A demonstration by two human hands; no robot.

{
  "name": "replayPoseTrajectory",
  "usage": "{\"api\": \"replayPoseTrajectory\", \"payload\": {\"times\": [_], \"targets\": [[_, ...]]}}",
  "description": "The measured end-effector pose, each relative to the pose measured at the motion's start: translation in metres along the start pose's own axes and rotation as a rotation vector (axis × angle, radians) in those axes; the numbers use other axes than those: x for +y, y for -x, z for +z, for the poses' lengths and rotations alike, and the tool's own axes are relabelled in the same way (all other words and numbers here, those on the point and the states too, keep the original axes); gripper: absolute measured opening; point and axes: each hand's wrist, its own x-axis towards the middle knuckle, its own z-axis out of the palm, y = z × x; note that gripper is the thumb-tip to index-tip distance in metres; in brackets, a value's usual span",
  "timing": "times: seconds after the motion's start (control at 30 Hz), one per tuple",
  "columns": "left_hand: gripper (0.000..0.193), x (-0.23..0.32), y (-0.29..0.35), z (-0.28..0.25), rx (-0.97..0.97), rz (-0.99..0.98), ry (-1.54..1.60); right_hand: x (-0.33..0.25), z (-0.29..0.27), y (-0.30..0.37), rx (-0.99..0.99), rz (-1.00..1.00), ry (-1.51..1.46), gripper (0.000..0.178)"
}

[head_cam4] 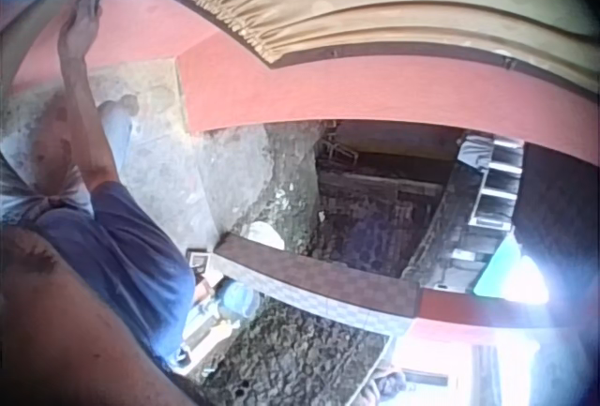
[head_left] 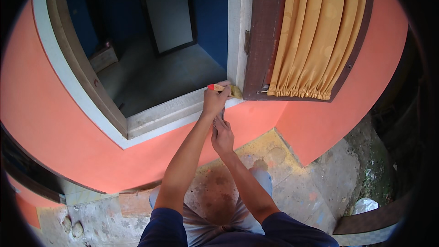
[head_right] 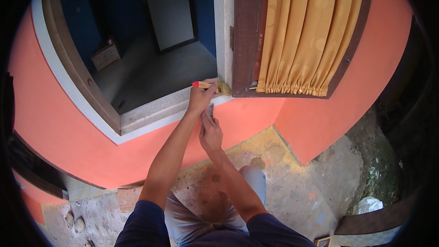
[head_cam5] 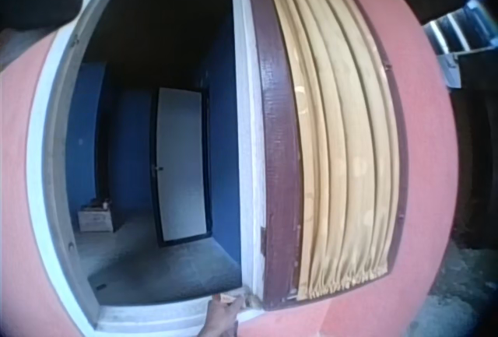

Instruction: The person scrubs and wipes a white window frame using a small brush and a cloth. They alternate between brushing and wiping along the frame edges and corners, focusing on cleaning the surface.

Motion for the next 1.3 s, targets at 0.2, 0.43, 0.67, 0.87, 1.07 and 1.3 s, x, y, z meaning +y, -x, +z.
{"api": "replayPoseTrajectory", "payload": {"times": [0.2, 0.43, 0.67, 0.87, 1.07, 1.3], "targets": [[0.025, 0.006, 0.010, 0.007, 0.019, 0.305, -0.542, 0.007, 0.003, 0.002, -0.044, 0.005, -0.021, 0.040], [0.024, 0.019, -0.002, 0.002, 0.013, 0.158, -0.700, 0.001, 0.002, 0.000, -0.019, 0.047, -0.010, 0.043], [0.023, 0.025, -0.001, 0.011, 0.052, 0.116, -0.446, -0.003, -0.015, -0.005, -0.103, 0.060, -0.053, 0.039], [0.033, 0.023, 0.031, -0.030, 0.263, 0.147, -0.349, -0.012, -0.066, -0.009, -0.058, 0.200, -0.290, 0.023], [0.036, 0.030, 0.066, -0.031, 0.187, -0.027, 0.100, -0.040, -0.043, -0.030, -0.199, 0.157, -0.733, 0.025], [0.034, 0.042, 0.051, -0.073, 0.279, 0.153, -0.074, -0.052, -0.066, -0.083, -0.268, -0.059, -0.389, 0.046]]}}
